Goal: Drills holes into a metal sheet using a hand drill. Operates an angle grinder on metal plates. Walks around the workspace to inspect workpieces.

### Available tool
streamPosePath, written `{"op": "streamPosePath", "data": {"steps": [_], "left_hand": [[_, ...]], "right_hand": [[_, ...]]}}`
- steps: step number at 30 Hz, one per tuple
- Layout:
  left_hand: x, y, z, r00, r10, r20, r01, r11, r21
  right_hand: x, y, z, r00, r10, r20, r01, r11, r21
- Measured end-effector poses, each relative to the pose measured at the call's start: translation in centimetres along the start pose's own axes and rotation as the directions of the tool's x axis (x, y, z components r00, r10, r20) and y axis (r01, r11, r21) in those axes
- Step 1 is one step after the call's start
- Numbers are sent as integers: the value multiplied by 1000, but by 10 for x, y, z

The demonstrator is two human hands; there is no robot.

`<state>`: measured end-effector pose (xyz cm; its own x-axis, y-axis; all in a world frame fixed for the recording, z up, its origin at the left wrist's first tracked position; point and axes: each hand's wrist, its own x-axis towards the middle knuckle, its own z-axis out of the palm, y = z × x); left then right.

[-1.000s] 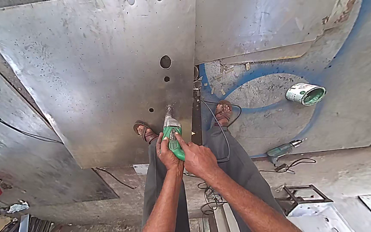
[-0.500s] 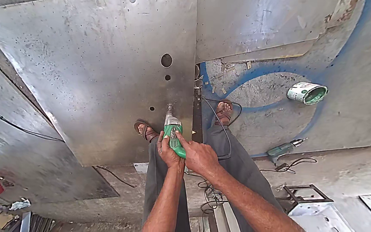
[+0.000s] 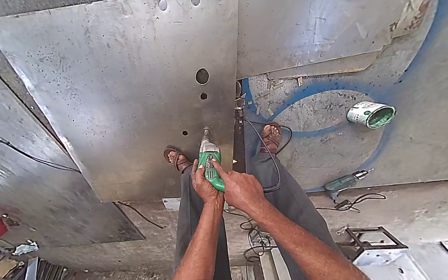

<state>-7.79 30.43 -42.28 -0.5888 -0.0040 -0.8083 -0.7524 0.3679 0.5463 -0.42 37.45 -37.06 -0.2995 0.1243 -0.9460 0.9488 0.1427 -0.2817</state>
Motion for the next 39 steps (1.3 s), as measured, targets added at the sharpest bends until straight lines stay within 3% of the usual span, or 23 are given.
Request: {"op": "streamPosePath", "data": {"steps": [26,39], "left_hand": [[-1,8,12,999,38,10,-38,999,11],[1,8,9,1000,-15,-13,15,1000,-11]], "right_hand": [[3,2,-7,1000,23,13,-24,1000,15],[3,-5,-14,1000,1,26,0,999,-50]]}}
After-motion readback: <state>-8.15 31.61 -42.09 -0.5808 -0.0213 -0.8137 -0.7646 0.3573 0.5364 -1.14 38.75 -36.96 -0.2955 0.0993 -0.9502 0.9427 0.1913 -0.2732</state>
